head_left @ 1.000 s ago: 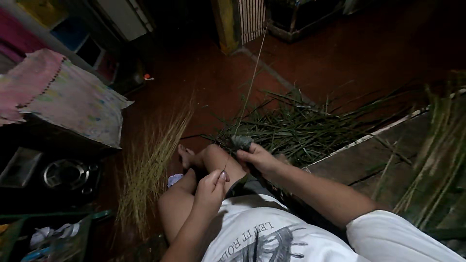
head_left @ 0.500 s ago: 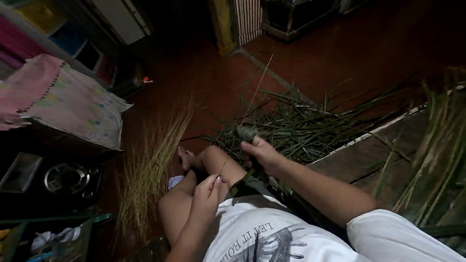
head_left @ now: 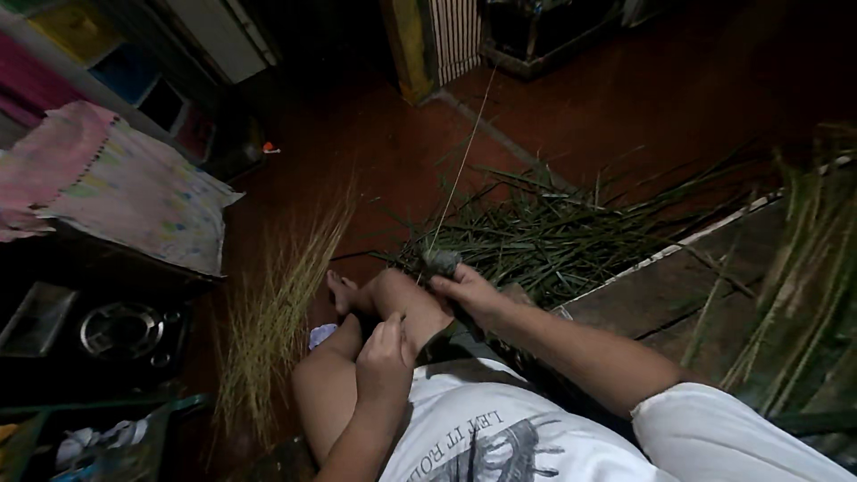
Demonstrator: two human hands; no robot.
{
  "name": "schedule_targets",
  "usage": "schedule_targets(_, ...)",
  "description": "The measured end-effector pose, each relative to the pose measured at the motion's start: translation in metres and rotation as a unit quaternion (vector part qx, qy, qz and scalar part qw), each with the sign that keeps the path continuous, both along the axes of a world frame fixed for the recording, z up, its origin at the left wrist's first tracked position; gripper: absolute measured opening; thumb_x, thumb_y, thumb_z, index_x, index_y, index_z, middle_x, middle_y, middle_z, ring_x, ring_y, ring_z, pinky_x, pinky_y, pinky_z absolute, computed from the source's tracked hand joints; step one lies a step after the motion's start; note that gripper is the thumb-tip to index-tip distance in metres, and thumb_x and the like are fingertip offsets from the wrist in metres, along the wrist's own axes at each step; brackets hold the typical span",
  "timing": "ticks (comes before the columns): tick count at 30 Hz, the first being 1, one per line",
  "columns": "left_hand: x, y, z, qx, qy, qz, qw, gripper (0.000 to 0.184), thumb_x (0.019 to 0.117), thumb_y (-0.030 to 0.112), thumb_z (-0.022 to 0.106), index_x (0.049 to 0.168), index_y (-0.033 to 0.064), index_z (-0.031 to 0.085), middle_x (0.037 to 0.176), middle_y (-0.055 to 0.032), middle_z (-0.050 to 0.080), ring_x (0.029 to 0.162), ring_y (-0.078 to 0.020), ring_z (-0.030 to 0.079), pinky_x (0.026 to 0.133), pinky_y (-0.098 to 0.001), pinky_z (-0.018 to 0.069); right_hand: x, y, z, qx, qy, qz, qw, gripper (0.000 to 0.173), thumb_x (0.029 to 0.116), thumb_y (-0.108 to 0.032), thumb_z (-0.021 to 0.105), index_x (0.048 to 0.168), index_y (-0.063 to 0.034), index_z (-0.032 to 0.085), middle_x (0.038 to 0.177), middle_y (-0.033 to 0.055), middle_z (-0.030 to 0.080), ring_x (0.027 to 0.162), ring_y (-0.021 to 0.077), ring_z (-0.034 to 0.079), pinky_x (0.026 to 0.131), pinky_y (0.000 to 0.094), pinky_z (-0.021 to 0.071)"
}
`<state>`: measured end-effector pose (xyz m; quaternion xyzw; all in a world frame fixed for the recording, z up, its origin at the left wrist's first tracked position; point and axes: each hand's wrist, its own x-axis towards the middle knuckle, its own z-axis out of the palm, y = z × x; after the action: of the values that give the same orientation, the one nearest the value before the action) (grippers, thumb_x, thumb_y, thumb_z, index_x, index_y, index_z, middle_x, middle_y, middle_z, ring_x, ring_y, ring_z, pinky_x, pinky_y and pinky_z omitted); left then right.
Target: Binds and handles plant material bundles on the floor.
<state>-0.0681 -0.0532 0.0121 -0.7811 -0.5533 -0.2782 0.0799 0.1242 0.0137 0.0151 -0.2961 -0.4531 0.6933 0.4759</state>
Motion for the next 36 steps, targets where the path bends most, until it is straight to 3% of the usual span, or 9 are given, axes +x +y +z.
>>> schedule_targets(3,-0.007,-0.003,-0.002,-0.011,-0.011,-0.014,1.000,0.025,0.0986,0.006,0.052,0.110,-0.0036,0.072,0.098,-0.0170,0.075,0.089,-0.0283,0.075,0.079,-0.0414,0.0616,0.018,0.021,0.006,-0.028,0.028,-0.059,0.998,0.032,0.1055,-0.016,0.050,0.137,-0.0118,0.054,0.070,-0.0043,0.052,0.054,0.0036,0.052,0.054,0.0184,0.0500)
schedule_targets(7,-0.014,-0.008,-0.003,-0.041,-0.049,-0.025,0.998,0.026,0.1005,0.007,0.050,0.109,-0.0014,0.073,0.095,-0.0147,0.075,0.087,-0.0255,0.075,0.079,-0.0392,0.0611,0.031,0.041,0.004,-0.018,0.087,-0.108,0.990,0.033,0.1084,-0.025,0.049,0.141,-0.0203,0.054,0.072,-0.0015,0.051,0.050,0.0047,0.050,0.049,0.0183,0.0481)
schedule_targets(11,-0.017,-0.010,-0.002,-0.066,-0.077,-0.032,0.994,0.028,0.1024,0.011,0.048,0.108,-0.0001,0.073,0.097,-0.0133,0.075,0.088,-0.0230,0.074,0.081,-0.0369,0.0604,0.023,0.030,0.005,-0.028,0.068,-0.097,0.993,0.035,0.1091,-0.022,0.045,0.144,-0.0197,0.049,0.072,-0.0014,0.051,0.053,0.0061,0.051,0.050,0.0203,0.0493)
schedule_targets(15,-0.017,-0.007,-0.002,-0.081,-0.088,-0.038,0.992,0.029,0.1030,0.012,0.048,0.108,-0.0007,0.074,0.098,-0.0138,0.075,0.090,-0.0233,0.074,0.083,-0.0382,0.0599,-0.001,-0.006,-0.008,-0.018,-0.004,0.037,0.999,0.024,0.1040,-0.017,0.052,0.127,-0.0096,0.050,0.072,-0.0061,0.054,0.058,0.0040,0.054,0.058,0.0211,0.0502)
schedule_targets(19,-0.017,-0.006,-0.003,-0.069,-0.098,-0.036,0.992,0.028,0.1020,0.012,0.051,0.106,-0.0032,0.074,0.097,-0.0150,0.076,0.089,-0.0241,0.075,0.083,-0.0391,0.0605,-0.018,-0.025,-0.026,0.034,-0.007,0.141,0.989,0.011,0.1024,-0.019,0.056,0.108,-0.0100,0.055,0.072,-0.0088,0.055,0.059,0.0012,0.053,0.058,0.0197,0.0484)
schedule_targets(22,-0.024,-0.007,-0.009,-0.060,-0.089,-0.035,0.994,0.027,0.1021,0.013,0.052,0.105,-0.0025,0.074,0.098,-0.0143,0.076,0.089,-0.0241,0.075,0.083,-0.0392,0.0608,-0.012,-0.018,-0.016,0.031,0.001,0.079,0.996,0.014,0.1019,-0.015,0.055,0.113,-0.0076,0.055,0.072,-0.0082,0.057,0.059,0.0017,0.054,0.058,0.0197,0.0498)
schedule_targets(26,-0.038,-0.010,-0.015,-0.042,-0.053,-0.023,0.997,0.027,0.1013,0.012,0.052,0.104,-0.0036,0.074,0.097,-0.0164,0.076,0.090,-0.0277,0.075,0.082,-0.0430,0.0610,0.016,0.011,0.004,-0.011,0.024,-0.031,0.999,0.032,0.1037,-0.014,0.051,0.135,-0.0113,0.054,0.071,-0.0057,0.054,0.056,0.0033,0.053,0.056,0.0192,0.0504)
schedule_targets(31,-0.054,-0.016,-0.016,-0.009,-0.017,-0.027,0.999,0.027,0.0990,0.011,0.051,0.101,-0.0027,0.074,0.092,-0.0157,0.076,0.083,-0.0279,0.076,0.073,-0.0426,0.0615,0.049,0.036,0.012,0.015,0.066,-0.117,0.991,0.033,0.1067,-0.020,0.048,0.139,-0.0175,0.054,0.072,-0.0037,0.052,0.053,0.0043,0.051,0.051,0.0194,0.0494)
schedule_targets(36,-0.067,-0.017,-0.022,-0.017,-0.032,-0.041,0.999,0.031,0.1021,0.016,0.048,0.101,-0.0002,0.074,0.091,-0.0131,0.075,0.084,-0.0227,0.074,0.076,-0.0372,0.0606,0.060,0.041,0.019,0.042,0.085,-0.146,0.985,0.031,0.1076,-0.020,0.048,0.138,-0.0187,0.055,0.073,-0.0032,0.054,0.053,0.0046,0.052,0.050,0.0192,0.0497)
